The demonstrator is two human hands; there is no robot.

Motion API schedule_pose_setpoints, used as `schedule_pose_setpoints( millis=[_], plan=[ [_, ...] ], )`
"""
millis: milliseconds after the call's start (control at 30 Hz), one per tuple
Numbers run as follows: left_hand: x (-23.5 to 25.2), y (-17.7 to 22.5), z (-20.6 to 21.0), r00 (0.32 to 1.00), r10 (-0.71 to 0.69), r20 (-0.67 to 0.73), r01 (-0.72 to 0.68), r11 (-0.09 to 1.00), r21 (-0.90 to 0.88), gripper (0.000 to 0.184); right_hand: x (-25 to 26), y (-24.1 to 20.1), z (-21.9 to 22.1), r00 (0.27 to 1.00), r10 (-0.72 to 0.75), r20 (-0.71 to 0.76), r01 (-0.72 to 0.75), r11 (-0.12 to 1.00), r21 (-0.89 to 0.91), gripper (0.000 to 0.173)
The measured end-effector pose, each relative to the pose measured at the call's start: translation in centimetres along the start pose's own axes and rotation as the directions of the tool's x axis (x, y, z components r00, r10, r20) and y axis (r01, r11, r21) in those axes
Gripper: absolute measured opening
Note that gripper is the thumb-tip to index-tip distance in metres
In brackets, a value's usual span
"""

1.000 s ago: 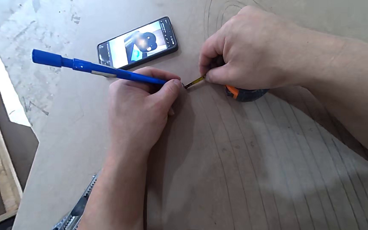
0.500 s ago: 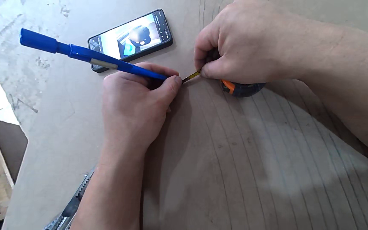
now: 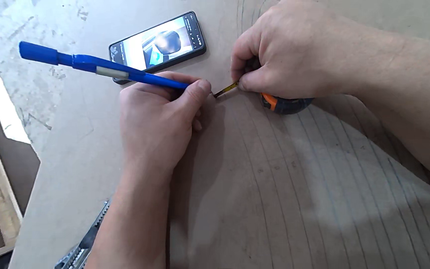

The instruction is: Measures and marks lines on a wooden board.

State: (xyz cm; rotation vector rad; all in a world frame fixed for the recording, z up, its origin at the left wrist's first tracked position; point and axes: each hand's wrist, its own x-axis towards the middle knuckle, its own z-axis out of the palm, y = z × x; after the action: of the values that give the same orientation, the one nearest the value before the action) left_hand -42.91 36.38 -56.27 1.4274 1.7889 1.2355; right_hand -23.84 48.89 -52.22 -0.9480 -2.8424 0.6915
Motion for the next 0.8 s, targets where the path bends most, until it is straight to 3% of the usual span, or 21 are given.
schedule_pose_setpoints(
  millis=[433,667,800],
  plan=[
    [-0.1,0.4,0.4,1.000,-0.009,0.002,0.009,0.997,0.074,0.004,0.1,0.1,0.0,1.000,-0.001,0.005,0.001,1.000,0.002,0.011],
    [0.0,1.0,0.5,0.999,-0.031,0.017,0.026,0.971,0.237,0.007,0.0,0.1,0.0,1.000,0.005,0.016,-0.005,1.000,0.013,0.012],
    [0.1,0.9,0.5,1.000,-0.024,0.018,0.019,0.976,0.219,0.005,0.1,0.2,0.2,1.000,-0.021,0.015,0.021,0.999,0.031,0.014]
  ],
)
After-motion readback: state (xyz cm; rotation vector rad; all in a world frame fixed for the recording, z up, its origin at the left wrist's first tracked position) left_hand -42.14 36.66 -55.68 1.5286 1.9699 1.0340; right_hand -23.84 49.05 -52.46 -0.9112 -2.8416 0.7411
